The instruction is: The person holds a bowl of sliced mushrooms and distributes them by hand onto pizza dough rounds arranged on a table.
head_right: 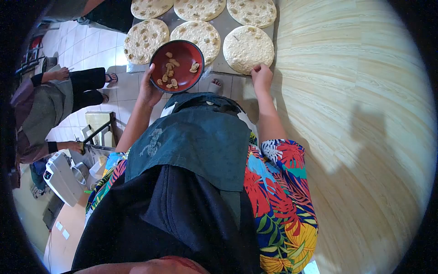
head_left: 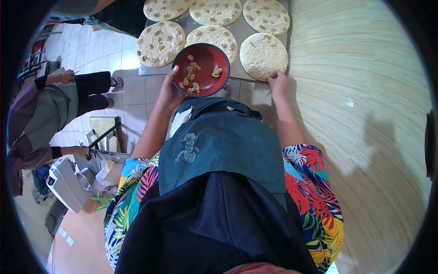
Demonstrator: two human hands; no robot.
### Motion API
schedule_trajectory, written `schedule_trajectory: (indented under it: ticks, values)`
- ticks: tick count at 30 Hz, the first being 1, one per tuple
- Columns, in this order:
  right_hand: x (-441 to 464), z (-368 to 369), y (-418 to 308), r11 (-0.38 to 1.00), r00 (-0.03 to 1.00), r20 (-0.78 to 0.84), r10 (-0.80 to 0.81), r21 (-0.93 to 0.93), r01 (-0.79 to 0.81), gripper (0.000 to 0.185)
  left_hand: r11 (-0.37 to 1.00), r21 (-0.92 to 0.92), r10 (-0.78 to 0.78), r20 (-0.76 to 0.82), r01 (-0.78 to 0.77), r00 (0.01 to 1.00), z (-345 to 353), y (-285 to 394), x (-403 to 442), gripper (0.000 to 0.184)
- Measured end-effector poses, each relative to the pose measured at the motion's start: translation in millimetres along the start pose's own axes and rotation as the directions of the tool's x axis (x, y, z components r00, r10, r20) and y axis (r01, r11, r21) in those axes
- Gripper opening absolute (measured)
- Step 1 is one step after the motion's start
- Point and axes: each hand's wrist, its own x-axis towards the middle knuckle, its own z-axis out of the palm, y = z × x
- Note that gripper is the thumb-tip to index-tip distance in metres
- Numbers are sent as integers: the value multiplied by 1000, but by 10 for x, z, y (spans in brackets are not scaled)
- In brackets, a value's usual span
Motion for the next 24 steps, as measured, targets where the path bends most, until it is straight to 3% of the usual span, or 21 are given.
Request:
schedule_trajectory:
  ticks: [4,5,6,7,9,15,19,22,24]
  values:
    - [52,-115,9,991,1000,-5,5,131,-4,8,1000,-2,6,23,-6,1000,-23,-10,-18,72]
    - [99,-157,6,891,975,109,193,398,-221,9,1000,2,12,19,-12,1000,-31,-18,-19,72]
    - [141,-201,3,677,905,268,331,601,-425,13,1000,2,14,20,-14,1000,-45,-30,-16,72]
    - [181,-263,9,678,905,265,332,600,-424,13,1000,6,10,21,-10,1000,-56,-37,-7,72]
    - [257,-409,-33,454,854,462,240,724,-519,20,1000,5,7,25,-7,1000,-44,-30,1,72]
    - [360,-619,-245,351,818,530,222,740,-574,21,1000,7,-29,3,29,1000,-32,13,-39,75]
    - [449,-551,-291,330,819,539,196,750,-573,22,1000,-5,4,10,-4,1000,-62,2,-26,74]
    - [507,-411,-402,393,816,550,181,720,-572,22,1000,-19,17,-10,-17,1000,-63,26,-68,73]
    - [549,-242,-493,624,845,511,158,612,-487,19,999,-16,40,-22,-40,999,-58,27,-81,72]
